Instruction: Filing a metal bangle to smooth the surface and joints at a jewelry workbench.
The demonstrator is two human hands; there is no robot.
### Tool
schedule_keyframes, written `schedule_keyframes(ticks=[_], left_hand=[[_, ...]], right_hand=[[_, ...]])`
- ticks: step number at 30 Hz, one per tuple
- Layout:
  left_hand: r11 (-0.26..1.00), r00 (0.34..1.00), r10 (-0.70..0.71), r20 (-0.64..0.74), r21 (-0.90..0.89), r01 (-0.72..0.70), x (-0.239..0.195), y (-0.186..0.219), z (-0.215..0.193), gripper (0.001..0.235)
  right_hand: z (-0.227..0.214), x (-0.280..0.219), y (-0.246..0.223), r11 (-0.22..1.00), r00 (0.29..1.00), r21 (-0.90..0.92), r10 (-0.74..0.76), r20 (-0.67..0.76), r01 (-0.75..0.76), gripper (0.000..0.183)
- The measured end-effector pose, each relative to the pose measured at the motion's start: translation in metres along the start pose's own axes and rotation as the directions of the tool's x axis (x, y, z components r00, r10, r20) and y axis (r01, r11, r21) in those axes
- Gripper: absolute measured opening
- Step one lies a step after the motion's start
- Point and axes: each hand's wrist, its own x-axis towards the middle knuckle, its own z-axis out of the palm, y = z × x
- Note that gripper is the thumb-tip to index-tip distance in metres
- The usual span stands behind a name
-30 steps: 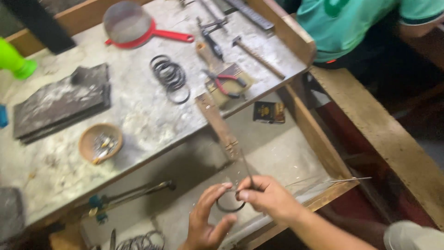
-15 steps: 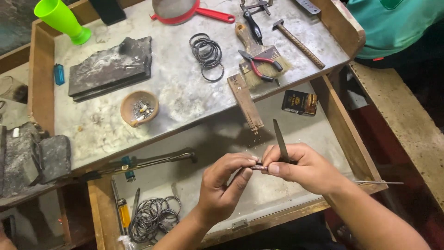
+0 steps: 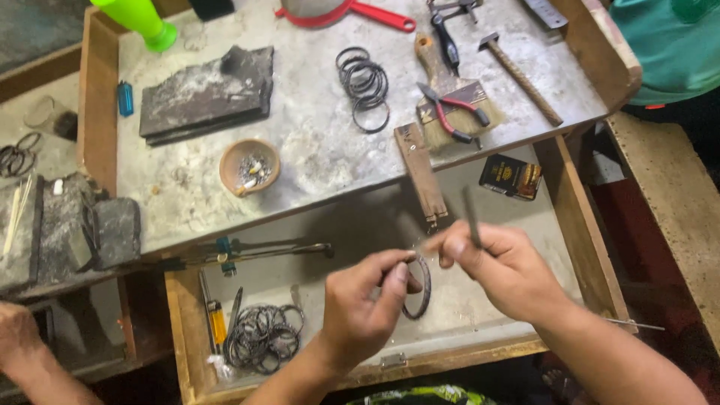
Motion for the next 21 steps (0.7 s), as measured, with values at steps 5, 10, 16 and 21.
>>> schedule_keyframes(ticks=[5, 10, 16, 21], left_hand=[[0.691, 0.853, -0.486, 0.190, -0.514, 0.508, -0.005, -0.003, -0.001, 0.024], [0.557, 0.790, -0.531, 0.306, -0.577, 0.598, -0.008, -0.002, -0.010, 0.028], [0.485, 0.795, -0.465, 0.390, -0.639, 0.597, -0.009, -0.004, -0.017, 0.024], [0.997, 0.997, -0.072, -0.012, 0.020, 0.072, -0.007, -0.011, -0.012, 0.021]], right_hand=[[0.018, 0.003, -0.006, 0.996, 0.999, -0.077, -0.033, -0.014, 0.032, 0.022], [0.032, 0.003, -0.006, 0.992, 0.992, -0.008, -0.123, -0.010, 0.123, 0.015], [0.045, -0.001, -0.001, 0.985, 0.985, -0.014, -0.173, -0.011, 0.173, 0.013], [0.046, -0.004, 0.013, 1.000, 0.989, 0.013, 0.002, -0.151, 0.000, 0.028]])
